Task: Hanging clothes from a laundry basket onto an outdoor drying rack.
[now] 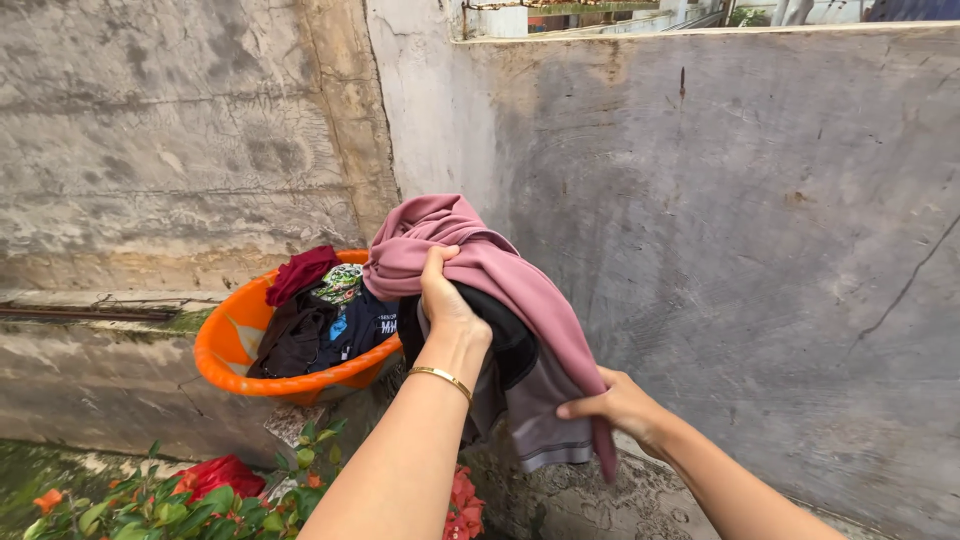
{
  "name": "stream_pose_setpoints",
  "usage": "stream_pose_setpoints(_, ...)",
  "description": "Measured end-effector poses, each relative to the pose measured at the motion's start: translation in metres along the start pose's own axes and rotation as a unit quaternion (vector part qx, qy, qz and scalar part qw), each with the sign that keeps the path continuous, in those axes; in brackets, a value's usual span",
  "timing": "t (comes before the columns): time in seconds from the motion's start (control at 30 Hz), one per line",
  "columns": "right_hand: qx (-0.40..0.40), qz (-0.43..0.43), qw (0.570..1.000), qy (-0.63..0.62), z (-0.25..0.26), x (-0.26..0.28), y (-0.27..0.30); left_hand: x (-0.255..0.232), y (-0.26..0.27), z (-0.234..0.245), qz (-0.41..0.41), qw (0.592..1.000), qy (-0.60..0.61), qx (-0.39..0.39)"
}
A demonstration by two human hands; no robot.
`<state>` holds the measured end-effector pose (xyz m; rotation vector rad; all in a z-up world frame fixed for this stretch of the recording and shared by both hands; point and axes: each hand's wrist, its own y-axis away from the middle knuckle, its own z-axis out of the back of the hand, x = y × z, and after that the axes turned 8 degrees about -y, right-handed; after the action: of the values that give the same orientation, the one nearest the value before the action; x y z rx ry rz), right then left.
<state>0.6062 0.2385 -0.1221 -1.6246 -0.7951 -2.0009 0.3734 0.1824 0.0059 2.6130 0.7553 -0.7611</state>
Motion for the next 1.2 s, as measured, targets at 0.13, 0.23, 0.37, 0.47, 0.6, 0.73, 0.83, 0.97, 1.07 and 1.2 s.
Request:
stream_pose_setpoints(0.13, 0.068, -0.104, 0.940, -0.318, 0.010, -0.029, 0.007, -0.002, 0.001, 0.009, 0.013, 0.998, 0.063, 0.027)
stream_pose_setpoints(0.23, -0.002, -0.165, 0.873, -0.458, -0.005, -0.040, 0.015, 0.000, -0.001, 0.016, 0.027, 0.994, 0.103, 0.034)
stream_pose_setpoints(0.37, -0.101, -0.062, 0.806, -0.579, -0.058, 0.027, 0.038, 0.015, 0.002, 0.015, 0.004, 0.989, 0.144, 0.032)
stream_pose_setpoints(0.47, -0.096, 0.033, 0.776, -0.622, -0.062, 0.055, 0.014, 0.019, 0.020, 0.013, 0.027, 0.990, 0.141, 0.011)
stream_pose_setpoints(0.6, -0.067, 0.064, 0.776, -0.624, -0.060, 0.083, 0.009, 0.030, 0.038, 0.007, 0.033, 0.998, 0.030, -0.051)
stream_pose_setpoints(0.73, -0.041, 0.070, 0.800, -0.594, -0.058, 0.109, 0.011, 0.036, 0.038, -0.002, 0.005, 0.999, -0.007, -0.040)
stream_pose_setpoints(0.83, -0.022, 0.073, 0.816, -0.572, -0.055, 0.120, 0.009, 0.036, 0.039, 0.000, -0.045, 0.995, -0.091, -0.002)
stream_pose_setpoints(0.97, -0.004, 0.080, 0.838, -0.540, -0.044, 0.126, 0.011, 0.038, 0.042, -0.002, -0.023, 0.993, -0.113, 0.011)
stream_pose_setpoints(1.07, 0.010, 0.083, 0.854, -0.514, -0.039, 0.140, 0.007, 0.041, 0.045, -0.003, -0.009, 0.993, -0.120, 0.011)
stream_pose_setpoints(1.2, 0.022, 0.092, 0.870, -0.483, -0.029, 0.144, 0.003, 0.052, 0.036, -0.005, 0.011, 0.993, -0.114, 0.012)
